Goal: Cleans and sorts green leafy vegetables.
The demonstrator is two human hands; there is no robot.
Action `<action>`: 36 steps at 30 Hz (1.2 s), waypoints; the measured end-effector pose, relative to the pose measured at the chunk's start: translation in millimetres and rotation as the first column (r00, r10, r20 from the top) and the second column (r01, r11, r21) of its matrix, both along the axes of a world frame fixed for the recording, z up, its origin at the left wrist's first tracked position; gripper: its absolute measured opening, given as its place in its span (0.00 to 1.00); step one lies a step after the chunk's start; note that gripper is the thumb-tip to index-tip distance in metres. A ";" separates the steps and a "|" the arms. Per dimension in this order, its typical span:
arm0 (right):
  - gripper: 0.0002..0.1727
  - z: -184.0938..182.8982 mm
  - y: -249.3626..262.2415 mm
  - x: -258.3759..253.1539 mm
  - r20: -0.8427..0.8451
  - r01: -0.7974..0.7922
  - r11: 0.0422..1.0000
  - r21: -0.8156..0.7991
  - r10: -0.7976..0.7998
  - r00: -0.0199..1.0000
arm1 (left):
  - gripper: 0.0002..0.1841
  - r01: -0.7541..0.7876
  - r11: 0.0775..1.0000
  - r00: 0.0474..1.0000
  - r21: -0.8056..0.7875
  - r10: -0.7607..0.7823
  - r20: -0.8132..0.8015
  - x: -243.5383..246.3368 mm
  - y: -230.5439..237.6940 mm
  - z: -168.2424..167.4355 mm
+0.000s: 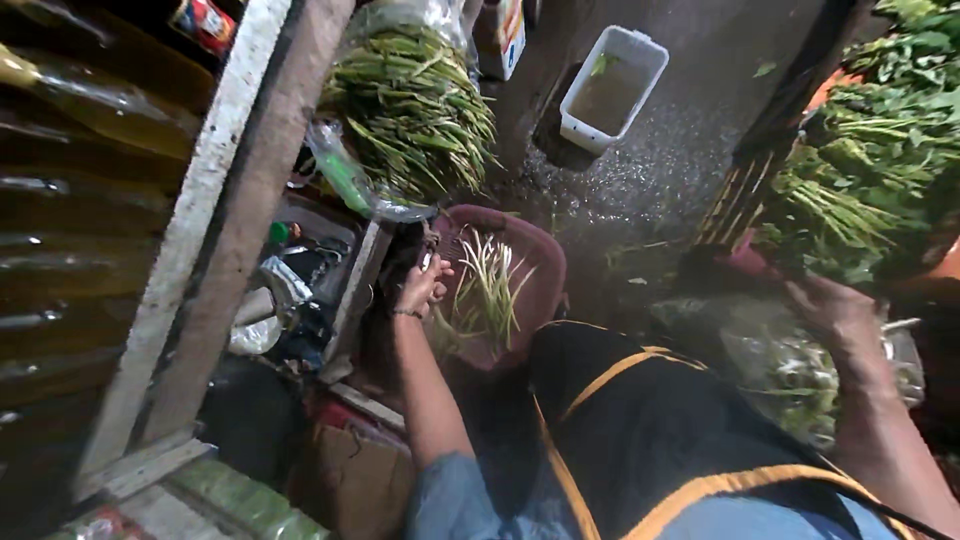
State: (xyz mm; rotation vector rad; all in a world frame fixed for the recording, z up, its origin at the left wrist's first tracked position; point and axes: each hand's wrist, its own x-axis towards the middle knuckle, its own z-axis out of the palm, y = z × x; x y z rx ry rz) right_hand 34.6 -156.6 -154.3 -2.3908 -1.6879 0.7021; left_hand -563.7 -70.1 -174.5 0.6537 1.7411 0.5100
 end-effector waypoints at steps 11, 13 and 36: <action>0.10 19.1 85.5 -157.6 -0.313 -0.288 0.850 0.441 0.447 0.838 | 0.30 -0.367 0.822 0.685 0.436 -0.079 0.724 50.2 50.5 94.5; 0.14 26.6 93.6 -175.7 -0.337 -0.287 0.775 0.563 0.532 0.777 | 0.28 -0.459 0.810 0.578 0.365 -0.040 0.815 76.7 62.0 98.2; 0.10 52.4 145.3 -96.6 -0.513 0.165 0.806 0.568 0.190 0.837 | 0.22 0.754 0.509 0.632 0.415 -0.733 -0.250 387.5 131.6 96.5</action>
